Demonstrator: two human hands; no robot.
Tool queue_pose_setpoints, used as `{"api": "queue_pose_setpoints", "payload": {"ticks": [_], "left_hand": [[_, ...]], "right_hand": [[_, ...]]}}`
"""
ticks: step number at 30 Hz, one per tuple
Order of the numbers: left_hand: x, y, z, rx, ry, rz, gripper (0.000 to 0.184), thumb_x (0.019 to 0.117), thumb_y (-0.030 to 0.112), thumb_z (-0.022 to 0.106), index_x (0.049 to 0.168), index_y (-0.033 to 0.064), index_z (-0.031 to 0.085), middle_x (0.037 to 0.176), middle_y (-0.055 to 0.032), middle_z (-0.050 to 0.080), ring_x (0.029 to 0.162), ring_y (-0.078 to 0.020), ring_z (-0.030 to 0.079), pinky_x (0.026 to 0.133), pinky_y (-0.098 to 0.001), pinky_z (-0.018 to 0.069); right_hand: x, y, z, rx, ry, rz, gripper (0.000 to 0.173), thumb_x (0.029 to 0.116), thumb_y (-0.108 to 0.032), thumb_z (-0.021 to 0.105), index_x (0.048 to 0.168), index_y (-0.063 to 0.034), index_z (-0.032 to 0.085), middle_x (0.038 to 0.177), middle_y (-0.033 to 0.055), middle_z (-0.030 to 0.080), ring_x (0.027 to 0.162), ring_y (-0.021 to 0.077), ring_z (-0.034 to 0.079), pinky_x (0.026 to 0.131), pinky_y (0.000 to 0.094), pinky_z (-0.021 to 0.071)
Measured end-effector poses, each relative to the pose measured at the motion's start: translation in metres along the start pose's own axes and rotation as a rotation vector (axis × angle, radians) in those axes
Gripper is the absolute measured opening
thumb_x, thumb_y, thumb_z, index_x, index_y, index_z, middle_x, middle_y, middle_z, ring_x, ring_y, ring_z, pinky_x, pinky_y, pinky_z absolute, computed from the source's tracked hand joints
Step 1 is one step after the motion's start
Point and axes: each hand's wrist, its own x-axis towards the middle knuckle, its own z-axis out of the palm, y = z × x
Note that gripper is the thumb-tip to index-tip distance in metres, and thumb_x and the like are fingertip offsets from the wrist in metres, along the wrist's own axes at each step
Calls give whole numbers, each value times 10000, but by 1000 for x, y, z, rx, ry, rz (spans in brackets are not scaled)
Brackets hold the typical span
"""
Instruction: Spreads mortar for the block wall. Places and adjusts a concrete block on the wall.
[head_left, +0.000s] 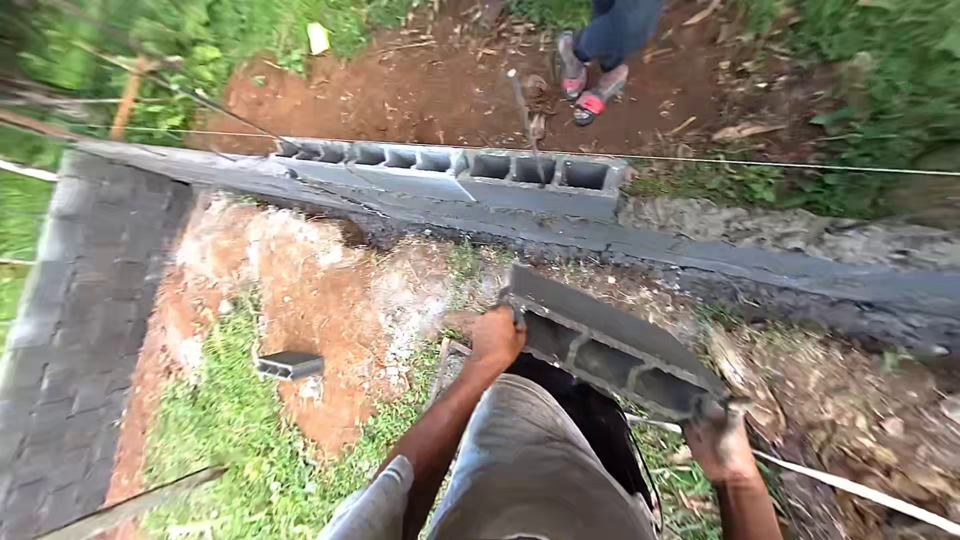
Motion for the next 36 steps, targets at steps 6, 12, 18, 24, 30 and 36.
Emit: {"api": "queue_pose_setpoints", "payload": {"ticks": [6, 12, 18, 24, 30, 36], "left_hand": [[7, 9, 8, 14, 60, 50, 364, 998, 328, 597, 1032, -24, 686, 1025, -234, 711, 1043, -410, 688, 921, -607, 519], [1, 28, 7, 21, 78, 91, 390, 1008, 328, 598, 1083, -44, 689, 1060, -262, 707, 1069, -433, 681, 940, -628, 507], [28, 58, -4, 94, -9, 46, 409, 981, 355, 628, 1142, -18, 679, 1109, -265, 698, 1103, -447, 665, 941, -652, 495], [63, 93, 0, 111, -157, 59, 399, 973, 370, 642, 1098, -5, 694, 1081, -248, 703, 1075, -429, 673, 916, -648, 499], [97, 143, -10, -18, -199, 130, 376, 974, 339, 669, 1044, -29, 697, 1013, -270, 696, 1026, -461, 669, 902, -672, 493], [121, 182, -17, -84, -115, 189, 350, 963, 356, 683, 881, 17, 671, 821, -216, 673, 808, -434, 675, 708, -671, 512]], "right_hand": [[6, 3, 14, -559, 145, -149, 492, 886, -183, 803, 1266, 52, 597, 1140, 159, 709, 1046, 183, 699, 957, 381, 581], [22, -19, 25, -876, 494, -97, 408, 1009, -298, 664, 1155, 83, 673, 1111, 298, 693, 1099, 434, 666, 1010, 618, 479], [28, -76, 17, -1027, 407, 110, 397, 1014, -320, 643, 1106, 65, 667, 1094, 291, 683, 1092, 445, 654, 975, 622, 487], [36, -125, 4, -1129, 419, 271, 387, 999, -314, 659, 1144, 45, 666, 1127, 271, 686, 1120, 431, 651, 993, 624, 482], [47, -191, 0, -1199, 478, 215, 401, 1004, -291, 648, 1180, 69, 646, 1117, 275, 683, 1094, 425, 659, 991, 613, 494], [71, -248, 1, -1217, 528, 109, 360, 1004, -269, 652, 1101, 77, 654, 976, 267, 682, 931, 396, 679, 870, 621, 526]]}}
